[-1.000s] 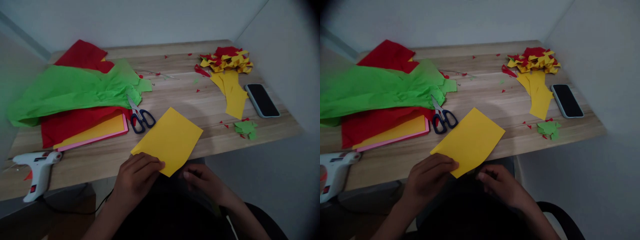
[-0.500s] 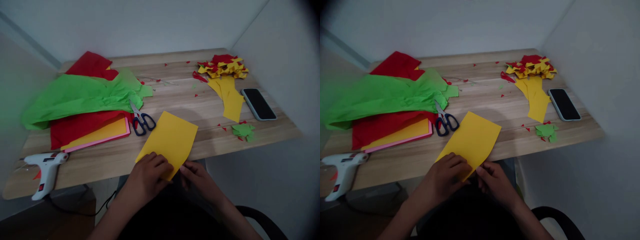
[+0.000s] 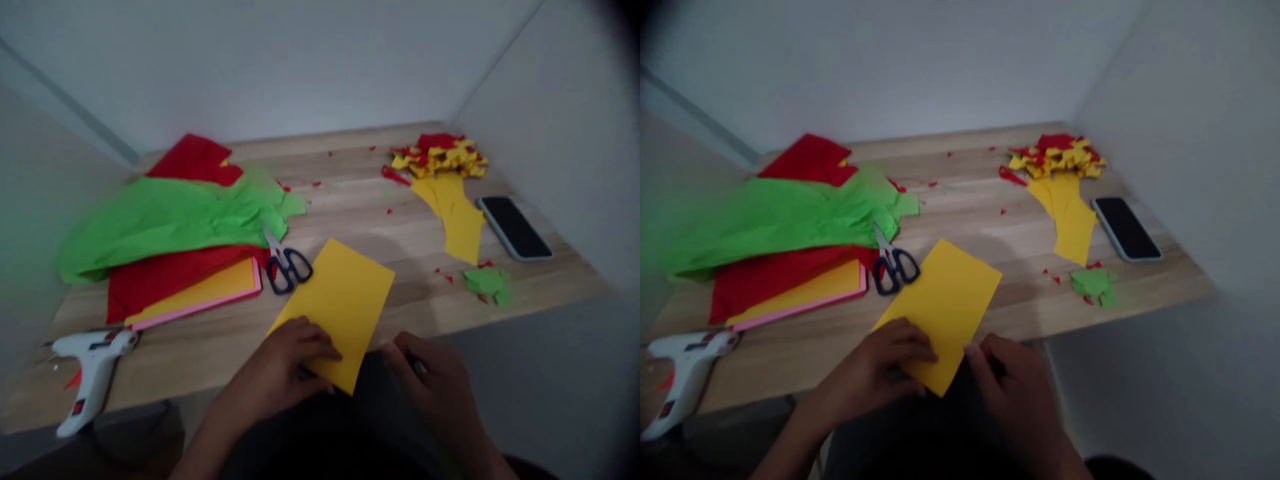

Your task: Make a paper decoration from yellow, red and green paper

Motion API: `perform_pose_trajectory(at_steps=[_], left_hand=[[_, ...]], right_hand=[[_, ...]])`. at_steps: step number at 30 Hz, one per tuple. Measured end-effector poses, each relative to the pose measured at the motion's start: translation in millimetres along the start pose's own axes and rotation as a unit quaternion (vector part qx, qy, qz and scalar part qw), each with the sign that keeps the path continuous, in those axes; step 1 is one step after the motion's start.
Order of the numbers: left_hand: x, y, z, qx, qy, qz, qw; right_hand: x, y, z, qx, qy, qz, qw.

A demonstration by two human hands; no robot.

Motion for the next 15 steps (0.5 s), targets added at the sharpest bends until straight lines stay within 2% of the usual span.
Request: perform_pose_trajectory(at_steps=[1, 2, 5, 7, 9, 11, 13, 15], left_hand=[[1.8, -1.2, -0.2, 0.005, 0.002, -0.007, 1.000], [2.9, -2.3, 0.3, 0.009, 0.001, -0.019, 1.000], [6.0, -3.8, 8.4, -0.007, 0.011, -0.040, 0.999], [8.1, -2.4, 14.8, -0.008, 0.032, -0.042, 0.999], [9.1, -0.7, 22.0, 0.011, 0.049, -0.054, 0.997], [11.1, -0.6, 29.6, 0.055, 0.052, -0.065, 0.995], [18.3, -3.1, 38.7, 0.096, 0.030, -0.043, 0.994], [25.1, -7.0, 47.9, 0.114, -0.002, -0.022, 0.993]], right_hand=[[-1.0, -10.4, 16.4, -0.036, 0.027, -0.028, 0.999], [7.0, -22.6, 34.4, -0.074, 0.045, -0.018, 0.996], [51.9, -65.6, 84.7, -0.160, 0.119, 0.039, 0.979], [85.3, -92.0, 108.8, -0.196, 0.218, 0.055, 0.955], [114.2, -111.6, 120.9, -0.202, 0.286, 0.086, 0.933], [131.9, -123.1, 125.5, -0.200, 0.304, 0.126, 0.923], [135.7, -129.2, 125.3, -0.195, 0.294, 0.158, 0.922], [124.4, -133.3, 122.0, -0.182, 0.257, 0.160, 0.935]])
Point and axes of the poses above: each hand's wrist, its own y-axis away from the middle knuckle, its own x-axis out of the palm, z = x × y, the point moved 7 cm from there along -y, towards the middle knuckle, and after that the axes turned 4 degrees about -z, right-handed, at the moved point
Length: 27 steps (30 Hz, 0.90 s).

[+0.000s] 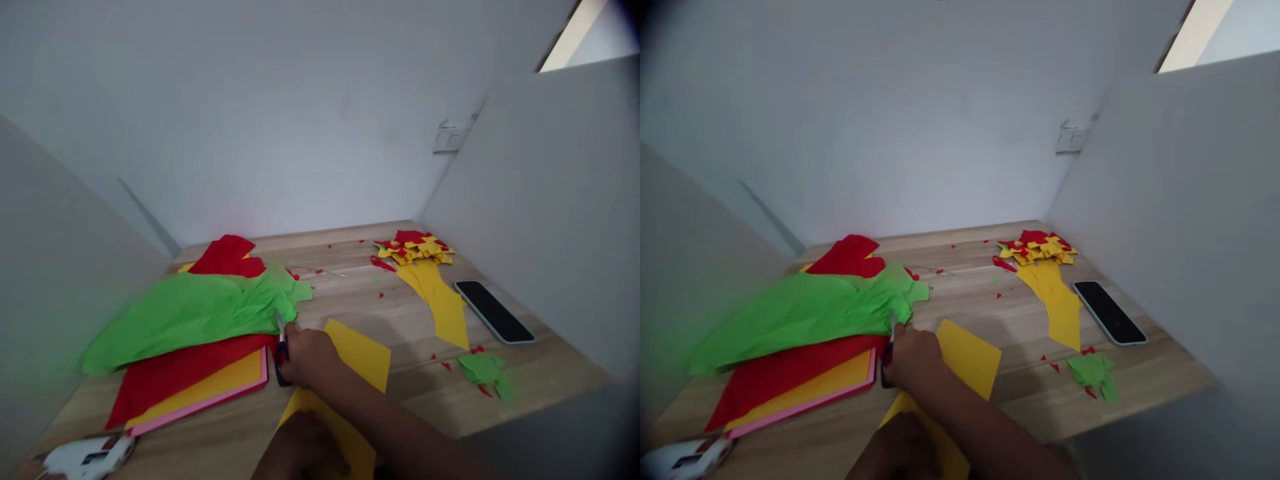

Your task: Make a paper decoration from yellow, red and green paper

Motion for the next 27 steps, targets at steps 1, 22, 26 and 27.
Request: perform_pose_trajectory(at_steps=[1, 22, 26, 27], left_hand=[[2.1, -0.9, 3.4, 0.005, -0.012, 0.006, 1.000], [-9.8, -5.0, -30.9, 0.001, -0.143, -0.029, 0.989], [-11.7, -3.2, -29.5, -0.032, -0.148, -0.069, 0.986], [-12.6, -2.5, -28.4, -0.039, -0.150, -0.083, 0.984]], right_hand=[[-6.7, 3.5, -7.6, 0.009, -0.033, -0.012, 0.999], [-59.2, 83.8, -207.1, 0.221, 0.209, -0.183, 0.935], [-60.5, 89.5, -195.3, 0.163, 0.184, -0.263, 0.933], [-60.0, 92.6, -187.9, 0.133, 0.158, -0.290, 0.934]])
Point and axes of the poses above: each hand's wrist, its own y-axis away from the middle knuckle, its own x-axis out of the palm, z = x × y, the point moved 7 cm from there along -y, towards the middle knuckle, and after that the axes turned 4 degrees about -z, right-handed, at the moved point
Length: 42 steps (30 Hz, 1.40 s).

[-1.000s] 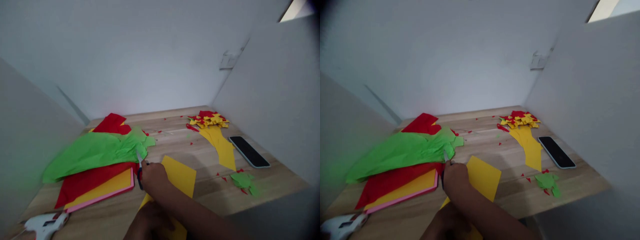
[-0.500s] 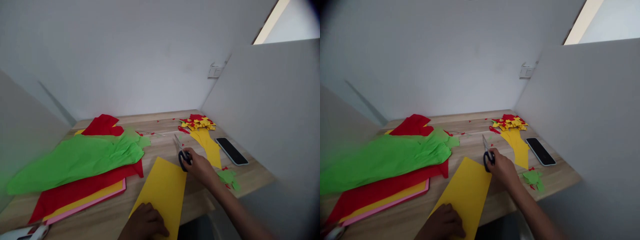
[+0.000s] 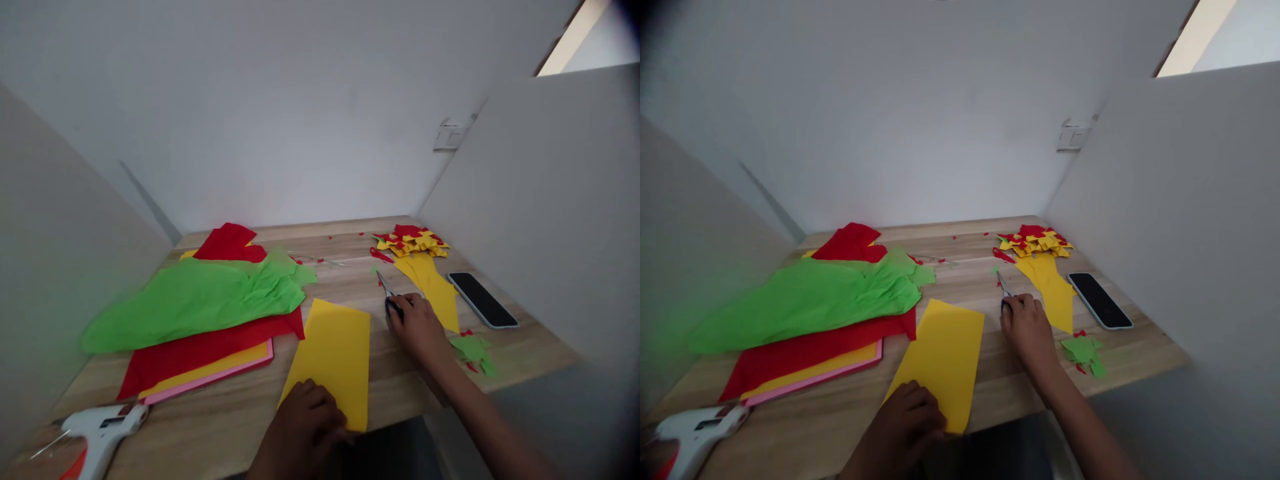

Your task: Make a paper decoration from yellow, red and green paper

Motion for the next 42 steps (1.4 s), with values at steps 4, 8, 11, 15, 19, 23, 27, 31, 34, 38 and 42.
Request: perform_pose_trajectory(at_steps=[4, 8, 11, 15, 19, 23, 27, 31, 34, 38, 42], left_hand=[[-6.0, 1.2, 1.9, -0.037, -0.016, -0.063, 0.997], [-7.4, -2.2, -1.9, -0.066, -0.040, -0.068, 0.995], [-4.6, -6.4, -0.1, -0.079, -0.020, -0.039, 0.996], [-1.5, -9.7, 5.5, -0.068, 0.006, 0.015, 0.998], [-6.2, -9.6, 11.3, -0.073, 0.057, 0.034, 0.995], [-10.5, -10.4, 12.5, -0.088, 0.094, 0.043, 0.991], [-8.9, -10.4, 11.9, -0.097, 0.096, 0.063, 0.989], [-8.2, -8.0, 13.4, -0.103, 0.107, 0.062, 0.987], [-7.7, -6.5, 11.9, -0.096, 0.089, 0.073, 0.989], [-6.5, -7.1, 3.3, -0.077, 0.043, 0.101, 0.991], [-5.8, -8.2, -3.9, -0.075, 0.026, 0.099, 0.992]], right_hand=[[-10.6, 26.8, 28.7, -0.039, -0.181, -0.068, 0.980], [-11.0, 51.6, 48.6, -0.031, -0.277, -0.096, 0.955], [-7.4, 56.1, 52.2, -0.022, -0.302, -0.074, 0.950], [0.4, 51.9, 40.5, 0.051, -0.340, -0.019, 0.939], [3.5, 50.5, 33.7, 0.090, -0.366, 0.000, 0.926], [3.2, 48.6, 36.0, 0.089, -0.366, 0.015, 0.926], [4.0, 46.4, 36.6, 0.091, -0.384, 0.031, 0.918], [7.5, 46.7, 28.6, 0.136, -0.409, 0.034, 0.902], [9.1, 47.6, 26.3, 0.152, -0.418, 0.042, 0.895], [8.1, 47.7, 28.0, 0.140, -0.409, 0.044, 0.901], [10.7, 48.7, 29.6, 0.144, -0.393, 0.066, 0.906]])
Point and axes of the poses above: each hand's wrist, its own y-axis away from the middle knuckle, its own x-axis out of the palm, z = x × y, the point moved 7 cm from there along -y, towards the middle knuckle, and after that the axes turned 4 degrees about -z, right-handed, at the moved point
